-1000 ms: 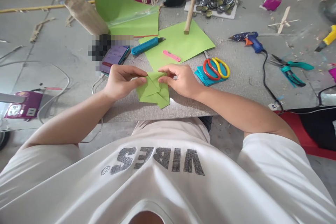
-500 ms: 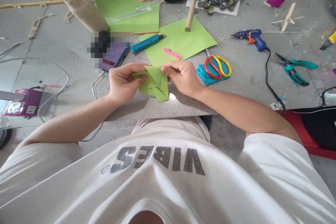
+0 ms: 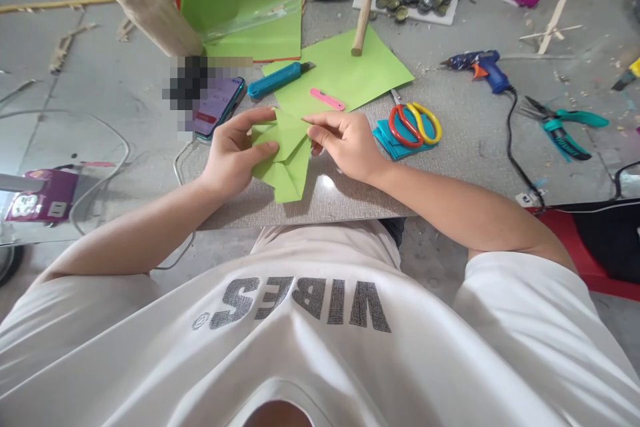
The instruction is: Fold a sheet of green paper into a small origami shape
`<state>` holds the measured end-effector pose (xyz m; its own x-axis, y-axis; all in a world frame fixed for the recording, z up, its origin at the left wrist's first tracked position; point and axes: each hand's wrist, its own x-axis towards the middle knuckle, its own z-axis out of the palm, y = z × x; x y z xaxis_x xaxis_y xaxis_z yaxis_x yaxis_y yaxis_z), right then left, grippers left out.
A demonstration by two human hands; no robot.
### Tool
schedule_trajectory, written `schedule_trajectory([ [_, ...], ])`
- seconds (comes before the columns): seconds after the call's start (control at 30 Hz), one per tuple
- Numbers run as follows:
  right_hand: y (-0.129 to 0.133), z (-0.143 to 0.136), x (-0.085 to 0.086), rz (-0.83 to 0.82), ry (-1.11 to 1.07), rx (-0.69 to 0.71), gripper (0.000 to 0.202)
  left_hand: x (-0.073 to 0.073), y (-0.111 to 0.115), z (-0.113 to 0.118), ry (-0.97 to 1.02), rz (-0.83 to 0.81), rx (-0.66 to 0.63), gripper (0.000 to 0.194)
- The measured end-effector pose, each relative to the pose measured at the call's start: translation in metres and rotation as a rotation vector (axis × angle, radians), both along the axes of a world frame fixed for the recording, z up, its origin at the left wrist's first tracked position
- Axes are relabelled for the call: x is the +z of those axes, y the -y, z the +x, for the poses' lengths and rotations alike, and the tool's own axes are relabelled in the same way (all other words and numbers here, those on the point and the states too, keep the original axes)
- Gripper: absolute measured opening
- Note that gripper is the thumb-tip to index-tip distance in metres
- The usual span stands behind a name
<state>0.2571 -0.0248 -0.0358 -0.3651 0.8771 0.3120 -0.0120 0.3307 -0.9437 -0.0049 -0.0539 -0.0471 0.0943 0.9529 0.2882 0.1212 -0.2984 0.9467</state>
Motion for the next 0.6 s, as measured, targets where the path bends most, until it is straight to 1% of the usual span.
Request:
schedule_trajectory([
  [0.07, -0.003, 0.001, -0.004, -0.016, -0.002, -0.011, 0.054, -0.004, -0.003, 0.001, 0.028, -0.113, -0.031, 0.055],
  [0.13, -0.005, 0.003, -0.008, -0.036, -0.001, 0.008, 0.050, -0.005, -0.005, 0.001, 0.040, -0.163, -0.046, 0.061],
  [0.27, -0.005, 0.006, -0.011, -0.087, 0.003, 0.049, 0.052, -0.002, -0.007, -0.001, 0.044, -0.115, -0.075, 0.084],
  [0.37, -0.004, 0.005, -0.011, -0.096, 0.006, 0.030, 0.048, 0.000, -0.007, -0.004, -0.043, -0.020, -0.069, 0.088],
  [0.4, -0.004, 0.005, -0.011, -0.088, 0.007, 0.020, 0.046, 0.000, -0.006, -0.005, -0.078, 0.004, -0.068, 0.085],
  [0.47, -0.004, 0.004, -0.011, -0.063, 0.012, -0.002, 0.042, 0.001, -0.005, -0.004, -0.131, 0.040, -0.069, 0.072],
  [0.6, -0.007, 0.004, -0.014, -0.007, 0.012, -0.038, 0.037, 0.002, 0.000, -0.001, -0.200, 0.116, -0.004, 0.031],
])
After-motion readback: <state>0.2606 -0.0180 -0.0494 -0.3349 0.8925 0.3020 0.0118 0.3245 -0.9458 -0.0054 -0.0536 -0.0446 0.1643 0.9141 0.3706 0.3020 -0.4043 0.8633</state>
